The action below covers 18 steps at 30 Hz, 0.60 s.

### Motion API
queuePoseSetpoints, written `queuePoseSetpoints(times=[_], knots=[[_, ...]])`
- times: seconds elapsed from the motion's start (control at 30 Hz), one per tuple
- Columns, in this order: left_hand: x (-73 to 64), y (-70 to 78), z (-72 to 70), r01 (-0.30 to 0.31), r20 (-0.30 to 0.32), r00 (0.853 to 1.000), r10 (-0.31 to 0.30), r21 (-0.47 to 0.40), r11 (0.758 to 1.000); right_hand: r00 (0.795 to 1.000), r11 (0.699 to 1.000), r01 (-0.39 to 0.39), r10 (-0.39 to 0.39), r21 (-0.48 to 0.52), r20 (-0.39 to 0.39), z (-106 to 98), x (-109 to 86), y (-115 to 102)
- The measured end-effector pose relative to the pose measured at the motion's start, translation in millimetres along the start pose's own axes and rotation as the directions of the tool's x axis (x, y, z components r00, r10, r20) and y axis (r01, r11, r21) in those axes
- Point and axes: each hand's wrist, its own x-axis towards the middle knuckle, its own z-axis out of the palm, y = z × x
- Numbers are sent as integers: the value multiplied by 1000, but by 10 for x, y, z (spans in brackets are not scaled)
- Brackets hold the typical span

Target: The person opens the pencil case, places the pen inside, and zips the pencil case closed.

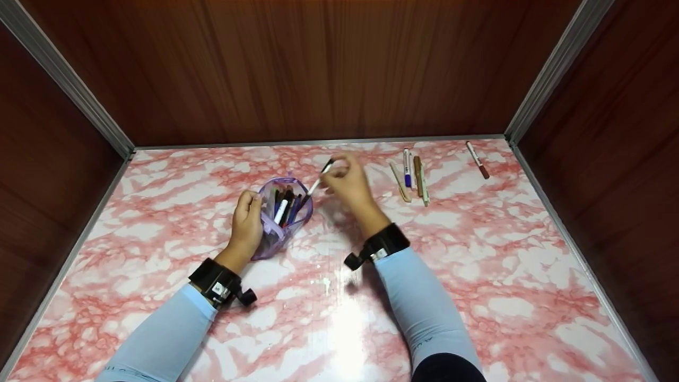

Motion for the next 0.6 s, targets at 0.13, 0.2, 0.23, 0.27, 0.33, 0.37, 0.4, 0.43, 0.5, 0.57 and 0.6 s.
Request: queuePoseSetpoints(times=[0.13,0.2,0.23,0.27,0.33,0.37,0.4,0.43,0.5,0.57,0.6], knots=[[7,-61,17,-19,0,1000,19,-19,1000,996,998,-49,51,-29,74,190,-89,75],[11,-108,24,-27,0,1000,27,-36,999,992,997,-64,69,-49,102,252,-123,106],[14,-150,29,-31,-2,1000,31,-37,999,991,996,-73,78,-52,112,277,-137,121],[17,-180,31,-38,-4,999,38,-45,998,988,995,-84,90,-54,121,299,-149,138],[15,-195,26,-37,-4,999,37,-46,998,983,992,-106,115,-64,143,343,-172,162],[16,-217,27,-34,-7,999,34,-37,999,980,990,-118,128,-71,155,365,-183,171],[22,-253,30,-38,-11,999,38,-29,999,976,988,-131,143,-81,167,387,-195,181],[20,-249,27,-41,-11,999,41,-28,999,971,985,-144,159,-93,178,409,-208,189],[14,-207,16,-39,-4,999,39,-27,999,962,979,-161,184,-122,202,449,-232,198],[16,-177,8,-39,4,999,40,-30,999,957,976,-160,190,-148,221,479,-246,208],[15,-159,3,-41,9,999,42,-39,998,956,974,-152,187,-166,224,487,-252,210]])
